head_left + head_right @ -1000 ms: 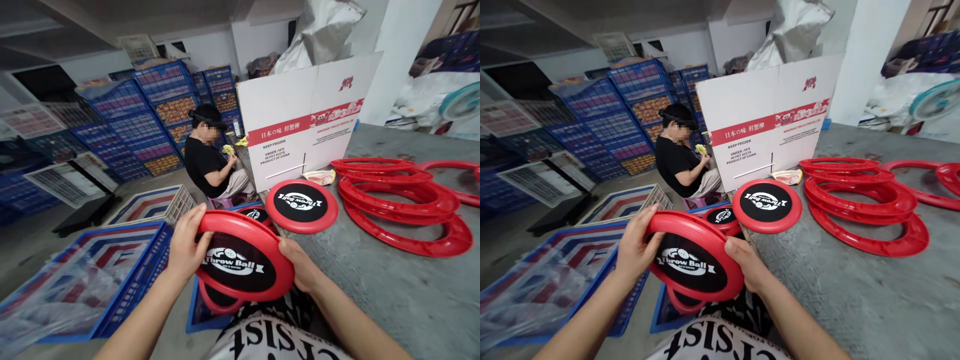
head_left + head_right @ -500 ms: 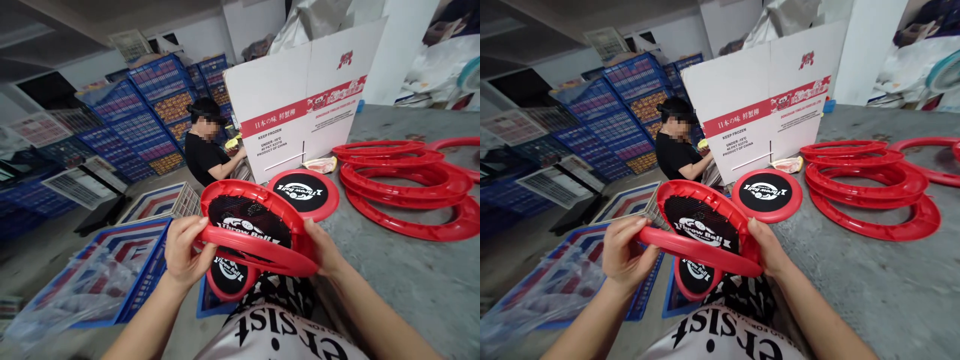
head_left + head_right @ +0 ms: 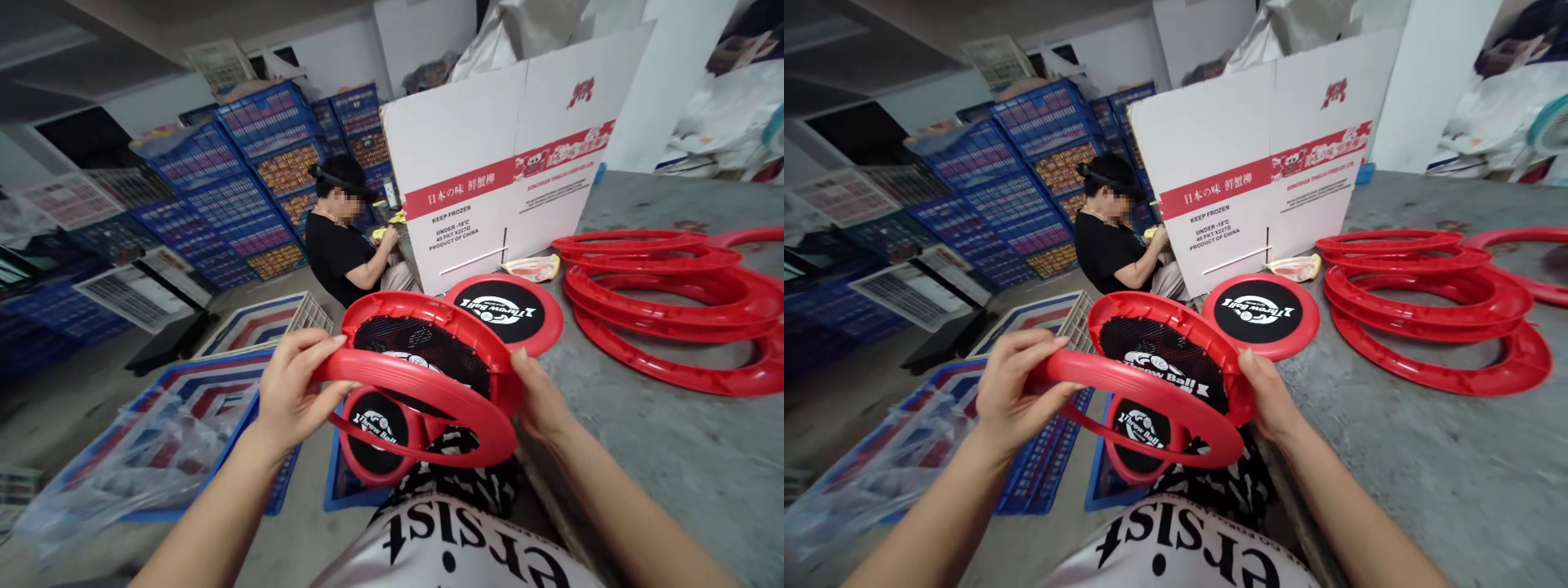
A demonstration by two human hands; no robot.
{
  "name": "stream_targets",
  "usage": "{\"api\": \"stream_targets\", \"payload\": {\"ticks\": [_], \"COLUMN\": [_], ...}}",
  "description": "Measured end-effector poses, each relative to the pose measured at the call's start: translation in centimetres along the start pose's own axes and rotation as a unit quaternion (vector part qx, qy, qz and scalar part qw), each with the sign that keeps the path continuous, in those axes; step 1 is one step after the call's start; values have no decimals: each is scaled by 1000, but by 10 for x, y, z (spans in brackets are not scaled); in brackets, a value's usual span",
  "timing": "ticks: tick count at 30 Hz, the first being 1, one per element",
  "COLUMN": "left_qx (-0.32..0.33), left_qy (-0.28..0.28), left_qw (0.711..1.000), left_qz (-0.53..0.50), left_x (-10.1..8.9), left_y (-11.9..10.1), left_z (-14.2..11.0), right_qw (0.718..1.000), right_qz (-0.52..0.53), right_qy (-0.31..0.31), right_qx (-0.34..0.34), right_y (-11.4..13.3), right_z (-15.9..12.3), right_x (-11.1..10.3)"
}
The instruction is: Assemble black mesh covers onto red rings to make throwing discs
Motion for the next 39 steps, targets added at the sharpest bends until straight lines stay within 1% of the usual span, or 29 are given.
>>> {"api": "stream_targets", "payload": {"ticks": [3, 5, 8, 10, 13, 16, 19, 21, 22, 23, 25, 27, 29, 31, 32, 34, 36, 37, 39], "left_qx": [-22, -44, -73, -82, -73, -67, -79, -79, -77, -75, -71, -68, -75, -95, -109, -142, -185, -208, -250], "left_qy": [-4, 6, 30, 30, 28, 44, 44, 34, 32, 32, 35, 31, 26, 32, 44, 90, 163, 207, 297], "left_qw": [1000, 999, 997, 996, 997, 997, 996, 996, 996, 996, 996, 996, 995, 992, 991, 984, 969, 954, 908], "left_qz": [8, 2, 1, 10, 16, 10, 22, 34, 37, 40, 47, 56, 65, 71, 71, 53, -8, -55, -160], "left_x": [4, 7, 11, 12, 12, 13, 12, 10, 10, 10, 11, 12, 12, 10, 8, 4, 0, -2, -4], "left_y": [4, 4, 3, 3, 4, 6, 8, 10, 10, 10, 10, 9, 8, 8, 8, 11, 15, 16, 16], "left_z": [4, 6, 6, 6, 4, 3, 2, 3, 3, 2, -1, -8, -18, -31, -36, -44, -46, -45, -39], "right_qw": [1000, 999, 997, 995, 996, 995, 991, 982, 976, 968, 948, 931, 918, 905, 897, 886, 881, 879, 875], "right_qz": [-5, -13, -41, -56, -36, 0, -10, -65, -105, -146, -214, -240, -243, -253, -262, -284, -302, -310, -325], "right_qy": [12, 26, 39, 44, 66, 96, 121, 133, 123, 100, 29, -35, -55, -53, -47, -26, 3, 19, 43], "right_qx": [-11, -18, -48, -64, -43, -26, -62, -115, -147, -179, -233, -271, -307, -339, -352, -365, -365, -363, -356], "right_y": [1, 3, 7, 7, 2, -3, -1, 3, 4, 6, 7, 6, 4, 2, 0, -3, -9, -13, -21], "right_z": [-2, -5, -11, -14, -15, -15, -17, -20, -22, -23, -25, -26, -26, -25, -23, -21, -19, -18, -18], "right_x": [2, 5, 9, 11, 14, 14, 12, 12, 12, 12, 12, 13, 14, 14, 14, 13, 11, 10, 9]}}
Point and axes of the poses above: each hand's wrist, its own z-axis towards the middle knuckle, its own x-axis out of the palm, y = z × x, the point moved 2 cm from there along z, towards the middle knuckle, and after that the axes turned 15 degrees about -y, right-handed, at the moved point
